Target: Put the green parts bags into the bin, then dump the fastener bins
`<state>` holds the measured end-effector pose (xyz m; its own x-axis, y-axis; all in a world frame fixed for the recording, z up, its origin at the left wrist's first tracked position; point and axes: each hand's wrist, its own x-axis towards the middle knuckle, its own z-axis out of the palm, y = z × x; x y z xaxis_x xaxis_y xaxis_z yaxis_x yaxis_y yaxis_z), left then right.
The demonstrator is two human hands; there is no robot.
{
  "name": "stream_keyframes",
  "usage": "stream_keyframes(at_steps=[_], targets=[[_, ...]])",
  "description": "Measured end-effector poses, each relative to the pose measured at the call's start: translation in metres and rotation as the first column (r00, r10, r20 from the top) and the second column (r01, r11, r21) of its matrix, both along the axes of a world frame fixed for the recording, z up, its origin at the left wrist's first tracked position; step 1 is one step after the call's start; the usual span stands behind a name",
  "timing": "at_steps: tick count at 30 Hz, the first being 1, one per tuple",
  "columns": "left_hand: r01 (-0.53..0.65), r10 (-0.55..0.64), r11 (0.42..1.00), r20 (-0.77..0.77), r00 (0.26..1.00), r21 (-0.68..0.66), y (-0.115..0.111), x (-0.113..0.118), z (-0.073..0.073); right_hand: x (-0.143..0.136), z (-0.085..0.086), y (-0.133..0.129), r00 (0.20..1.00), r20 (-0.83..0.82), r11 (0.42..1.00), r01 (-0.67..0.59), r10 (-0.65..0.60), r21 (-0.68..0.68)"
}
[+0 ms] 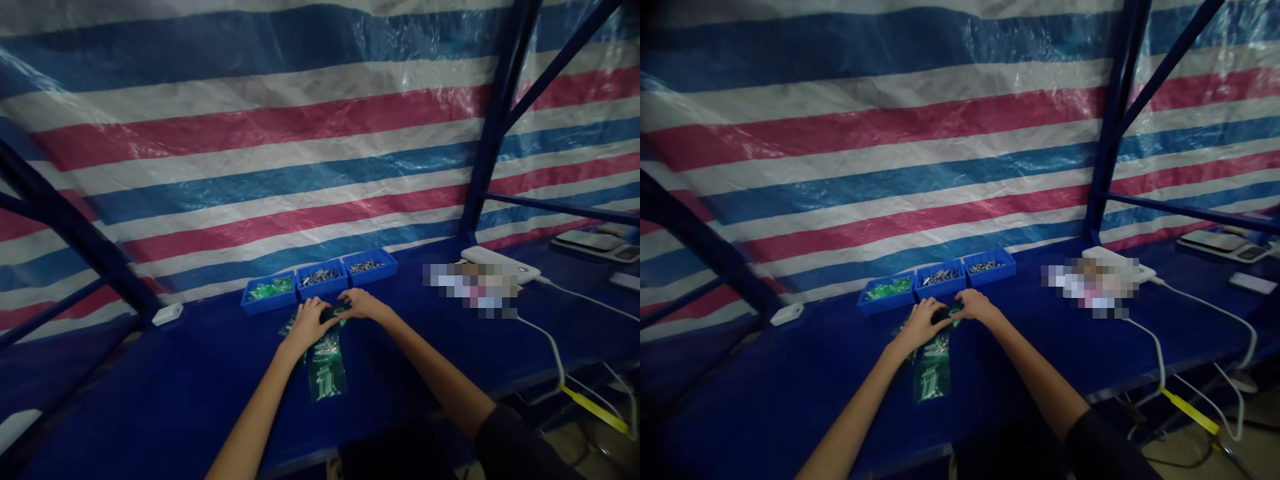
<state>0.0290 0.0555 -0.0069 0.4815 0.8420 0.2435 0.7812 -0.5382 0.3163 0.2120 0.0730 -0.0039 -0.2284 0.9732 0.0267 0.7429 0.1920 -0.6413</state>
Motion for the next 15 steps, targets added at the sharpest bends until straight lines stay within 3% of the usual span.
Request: stream_keyframes(at_steps=[8, 12, 15], targets=[[-0.059, 0.063, 0.998, 0.138, 0.988, -0.036, -0.003, 0.008, -0.008, 0.010, -0.010, 0.005, 0.994, -0.095, 0.997, -0.051, 0.046, -0.049], [-0.027, 0.046, 0.997, 0.276, 0.960, -0.073, -0.002, 0.010, -0.005, 0.008, -0.015, 0.009, 0.983, -0.157, 0.995, -0.096, 0.099, 0.021], [-0.067, 0.074, 0.997, 0.465, 0.882, -0.031, -0.001, 0.007, 0.003, 0.000, -0.010, 0.008, 0.949, -0.281, 0.986, -0.116, 0.145, 0.118]])
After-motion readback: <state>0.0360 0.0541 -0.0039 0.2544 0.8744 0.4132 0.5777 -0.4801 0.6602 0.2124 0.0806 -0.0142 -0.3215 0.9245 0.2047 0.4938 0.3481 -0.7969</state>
